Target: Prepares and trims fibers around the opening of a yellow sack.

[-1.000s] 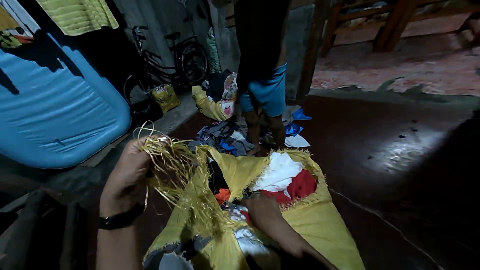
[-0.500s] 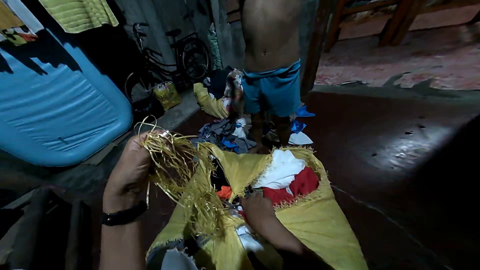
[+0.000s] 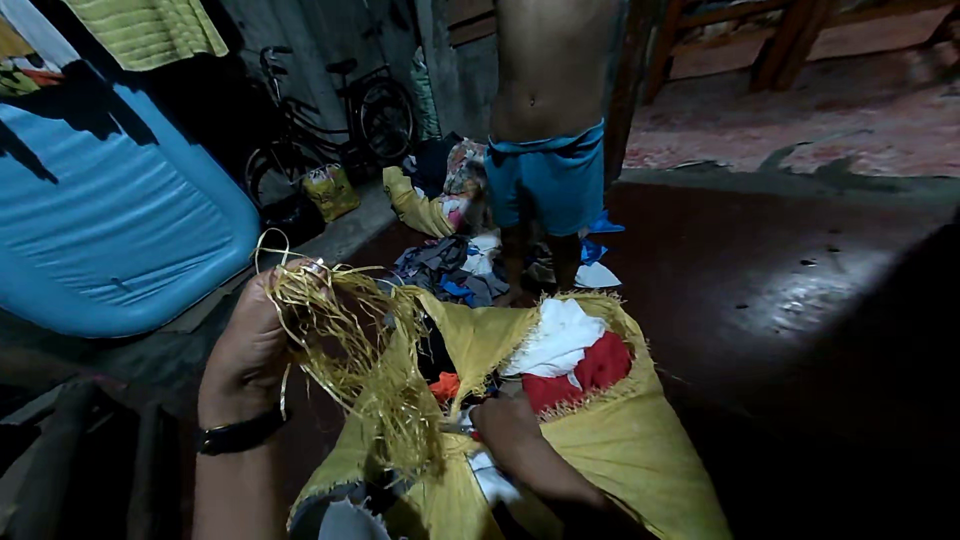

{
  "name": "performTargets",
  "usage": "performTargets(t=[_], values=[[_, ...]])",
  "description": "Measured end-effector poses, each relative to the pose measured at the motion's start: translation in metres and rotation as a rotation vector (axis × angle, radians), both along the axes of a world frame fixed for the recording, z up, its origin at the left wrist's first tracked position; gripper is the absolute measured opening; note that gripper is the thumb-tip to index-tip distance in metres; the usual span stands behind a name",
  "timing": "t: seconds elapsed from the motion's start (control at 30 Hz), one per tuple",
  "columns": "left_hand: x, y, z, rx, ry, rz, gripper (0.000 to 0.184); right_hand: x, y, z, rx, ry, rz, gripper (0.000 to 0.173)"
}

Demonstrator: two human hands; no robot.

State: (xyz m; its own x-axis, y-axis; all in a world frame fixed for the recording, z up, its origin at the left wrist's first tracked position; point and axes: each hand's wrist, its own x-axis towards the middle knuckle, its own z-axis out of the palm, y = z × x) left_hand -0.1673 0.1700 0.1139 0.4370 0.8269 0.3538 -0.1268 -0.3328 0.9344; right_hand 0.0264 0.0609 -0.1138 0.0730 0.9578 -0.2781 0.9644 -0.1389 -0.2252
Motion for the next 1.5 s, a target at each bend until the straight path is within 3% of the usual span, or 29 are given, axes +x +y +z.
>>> performTargets(t=[0.17, 0.3, 0.47, 0.53, 0.57, 0.63, 0.7, 0.8, 0.9, 1.0, 1.1, 1.17, 1.37, 1.43, 1.5], values=[[-0.017, -0.008, 0.008, 0.041, -0.112, 0.079, 0.031, 0.009, -0.005, 0.003, -0.004, 0.048, -0.009, 0.016], [-0.02, -0.002, 0.016, -0.003, -0.136, 0.181, 0.033, 0.04, -0.002, 0.012, -0.073, 0.054, -0.124, 0.034], [-0.038, -0.02, 0.035, 0.118, -0.324, 0.232, 0.033, 0.086, -0.008, 0.035, 0.074, 0.02, -0.234, 0.045], [-0.07, -0.018, 0.042, 0.179, -0.434, 0.11, 0.032, 0.102, -0.015, 0.046, 0.1, 0.012, -0.269, 0.047], [-0.103, 0.001, 0.037, 0.198, -0.446, -0.071, 0.03, 0.111, -0.019, 0.05, 0.092, -0.006, -0.281, 0.048], [-0.132, 0.019, 0.031, 0.179, -0.473, -0.155, 0.027, 0.127, -0.026, 0.052, 0.103, -0.022, -0.291, 0.047], [-0.119, 0.013, 0.03, 0.21, -0.37, -0.157, 0.035, 0.14, -0.034, 0.053, 0.097, -0.024, -0.309, 0.05], [-0.026, -0.04, 0.026, 0.093, -0.132, 0.118, 0.027, 0.151, -0.043, 0.057, 0.061, 0.006, -0.335, 0.052], [0.04, -0.065, -0.031, -0.276, 0.144, 0.017, 0.018, 0.16, -0.053, 0.064, -0.034, 0.034, -0.362, 0.052], [0.096, -0.094, -0.156, -0.637, 0.143, 0.058, 0.029, 0.172, -0.061, 0.063, -0.072, 0.037, -0.357, 0.049], [0.125, -0.15, -0.286, -0.755, 0.221, 0.24, 0.036, 0.18, -0.071, 0.065, -0.025, 0.033, -0.367, 0.048], [0.139, -0.181, -0.345, -0.834, 0.272, 0.388, 0.045, 0.181, -0.076, 0.07, -0.056, 0.016, -0.37, 0.048], [0.141, -0.17, -0.405, -0.682, 0.411, 0.53, 0.107, 0.186, -0.079, 0.07, 0.012, 0.087, -0.383, 0.046], [0.143, -0.153, -0.42, -0.702, 0.449, 0.543, 0.107, 0.187, -0.076, 0.076, -0.066, 0.097, -0.384, 0.048], [0.14, -0.141, -0.429, -0.684, 0.533, 0.518, 0.094, 0.187, -0.073, 0.08, -0.113, 0.088, -0.376, 0.049]])
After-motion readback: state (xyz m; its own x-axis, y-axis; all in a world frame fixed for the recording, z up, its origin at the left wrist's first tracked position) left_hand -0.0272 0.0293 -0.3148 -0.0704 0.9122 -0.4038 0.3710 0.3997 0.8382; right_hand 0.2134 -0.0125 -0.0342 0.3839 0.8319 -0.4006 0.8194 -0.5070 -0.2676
